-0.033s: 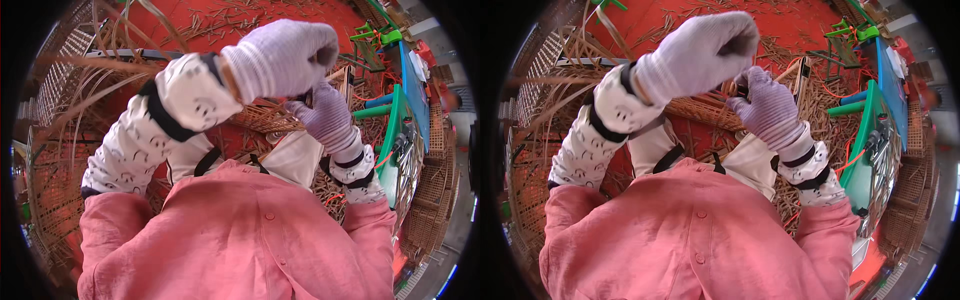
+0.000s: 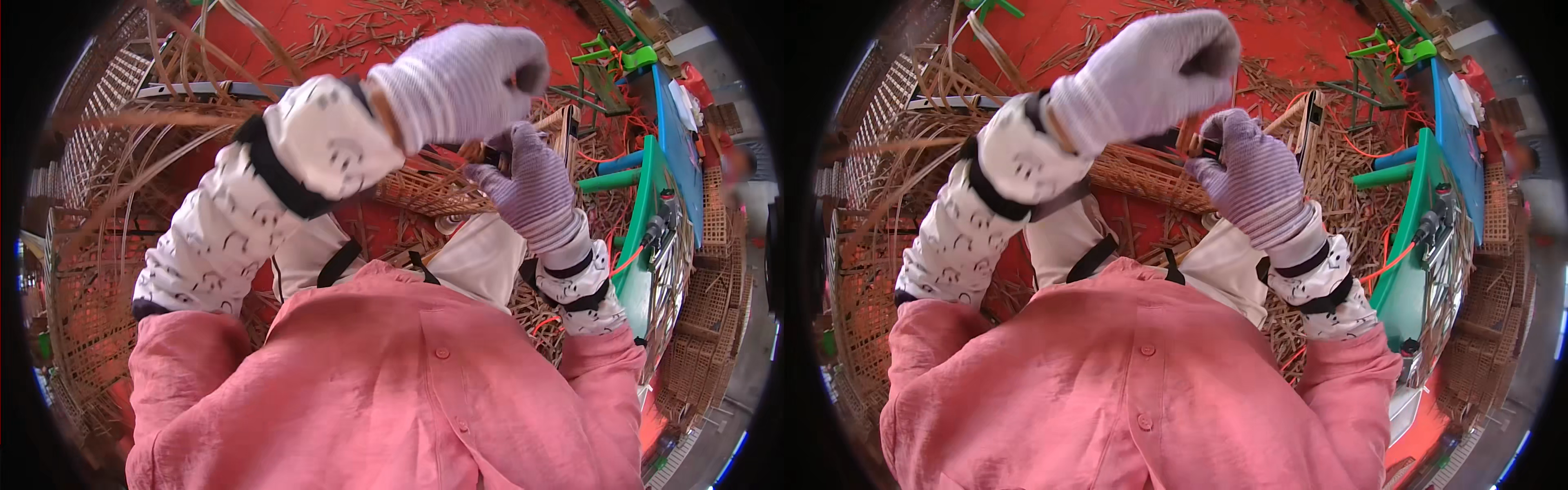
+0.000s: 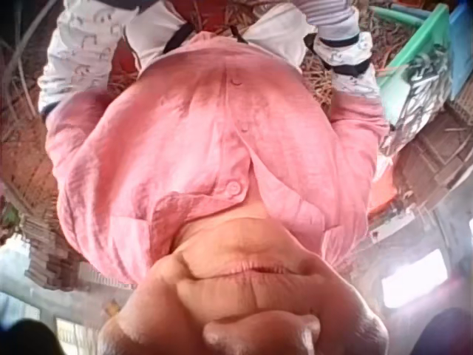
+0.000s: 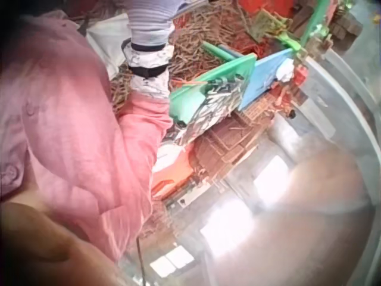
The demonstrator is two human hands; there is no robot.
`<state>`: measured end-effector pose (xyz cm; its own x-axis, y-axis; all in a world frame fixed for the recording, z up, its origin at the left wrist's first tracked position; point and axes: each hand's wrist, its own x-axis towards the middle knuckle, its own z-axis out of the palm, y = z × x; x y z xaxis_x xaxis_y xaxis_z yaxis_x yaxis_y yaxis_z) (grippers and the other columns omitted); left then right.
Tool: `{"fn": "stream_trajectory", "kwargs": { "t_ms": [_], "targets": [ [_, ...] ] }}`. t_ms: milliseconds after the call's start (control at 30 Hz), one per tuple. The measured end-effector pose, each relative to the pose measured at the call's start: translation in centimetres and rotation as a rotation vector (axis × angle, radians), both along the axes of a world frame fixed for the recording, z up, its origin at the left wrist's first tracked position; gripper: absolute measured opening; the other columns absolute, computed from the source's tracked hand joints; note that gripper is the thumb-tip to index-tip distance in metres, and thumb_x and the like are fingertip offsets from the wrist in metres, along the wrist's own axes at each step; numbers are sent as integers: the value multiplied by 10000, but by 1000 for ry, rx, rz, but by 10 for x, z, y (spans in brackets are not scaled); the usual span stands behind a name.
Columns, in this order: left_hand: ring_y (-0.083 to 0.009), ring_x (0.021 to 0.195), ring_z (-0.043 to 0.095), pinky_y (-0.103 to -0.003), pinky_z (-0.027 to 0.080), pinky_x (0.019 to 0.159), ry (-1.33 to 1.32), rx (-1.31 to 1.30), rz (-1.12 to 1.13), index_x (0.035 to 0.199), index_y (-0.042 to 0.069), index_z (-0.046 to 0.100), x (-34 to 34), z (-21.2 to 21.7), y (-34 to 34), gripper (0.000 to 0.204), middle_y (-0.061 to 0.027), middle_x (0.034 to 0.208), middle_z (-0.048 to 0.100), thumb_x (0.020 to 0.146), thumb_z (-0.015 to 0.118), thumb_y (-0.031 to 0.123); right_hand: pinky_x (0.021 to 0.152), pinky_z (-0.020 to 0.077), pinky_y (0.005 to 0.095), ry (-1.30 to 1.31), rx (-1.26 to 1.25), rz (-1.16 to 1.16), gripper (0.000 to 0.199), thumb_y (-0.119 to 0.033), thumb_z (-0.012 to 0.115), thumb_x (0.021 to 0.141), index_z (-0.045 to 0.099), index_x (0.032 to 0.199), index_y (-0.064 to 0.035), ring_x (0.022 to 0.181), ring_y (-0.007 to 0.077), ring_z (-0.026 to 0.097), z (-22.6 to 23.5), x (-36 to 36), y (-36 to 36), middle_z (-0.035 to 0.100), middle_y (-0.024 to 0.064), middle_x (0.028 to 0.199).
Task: Weaving and securing bamboo strips to create or reinforce a basket structure.
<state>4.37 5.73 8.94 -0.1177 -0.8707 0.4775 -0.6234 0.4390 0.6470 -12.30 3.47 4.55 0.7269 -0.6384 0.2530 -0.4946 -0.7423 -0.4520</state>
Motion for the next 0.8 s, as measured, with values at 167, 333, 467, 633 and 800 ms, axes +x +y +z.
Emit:
{"fn": "stream_trajectory", "kwargs": {
  "t_ms": [167,333,467,633,800],
  "targets": [
    [-156,605,531,-290,455,593,-95,191,-16,819,49,542,10,-41,-54,176,-50,677,561,716,652,139,577,477,381,-239,-65,32,346,-212,697,706,524,971,-72,659,300,598,-6,1,5,609,135,764],
    [-188,660,578,-315,470,621,-204,298,44,831,62,563,9,-50,-67,218,-68,732,604,722,677,213,608,478,373,-57,-102,87,229,-196,659,739,584,922,-82,705,292,596,5,6,0,609,131,806],
    [-252,737,597,-349,484,645,-119,-26,321,897,91,592,9,-49,-44,233,-90,795,625,760,641,272,641,485,314,-102,177,106,201,-144,675,732,606,895,-49,721,233,608,2,9,-9,611,131,800],
    [-91,616,517,-233,443,568,239,-8,111,968,43,575,7,-56,53,192,-28,695,564,803,632,122,688,469,237,-90,535,4,232,-59,703,719,599,920,-5,757,94,562,9,13,-15,600,44,794],
    [-49,604,463,-217,419,550,493,332,194,1107,37,525,-11,-78,80,344,9,677,524,797,645,123,682,473,221,-193,815,58,262,-35,697,725,593,963,-11,753,81,559,4,13,-26,599,22,821]
  ]
}}
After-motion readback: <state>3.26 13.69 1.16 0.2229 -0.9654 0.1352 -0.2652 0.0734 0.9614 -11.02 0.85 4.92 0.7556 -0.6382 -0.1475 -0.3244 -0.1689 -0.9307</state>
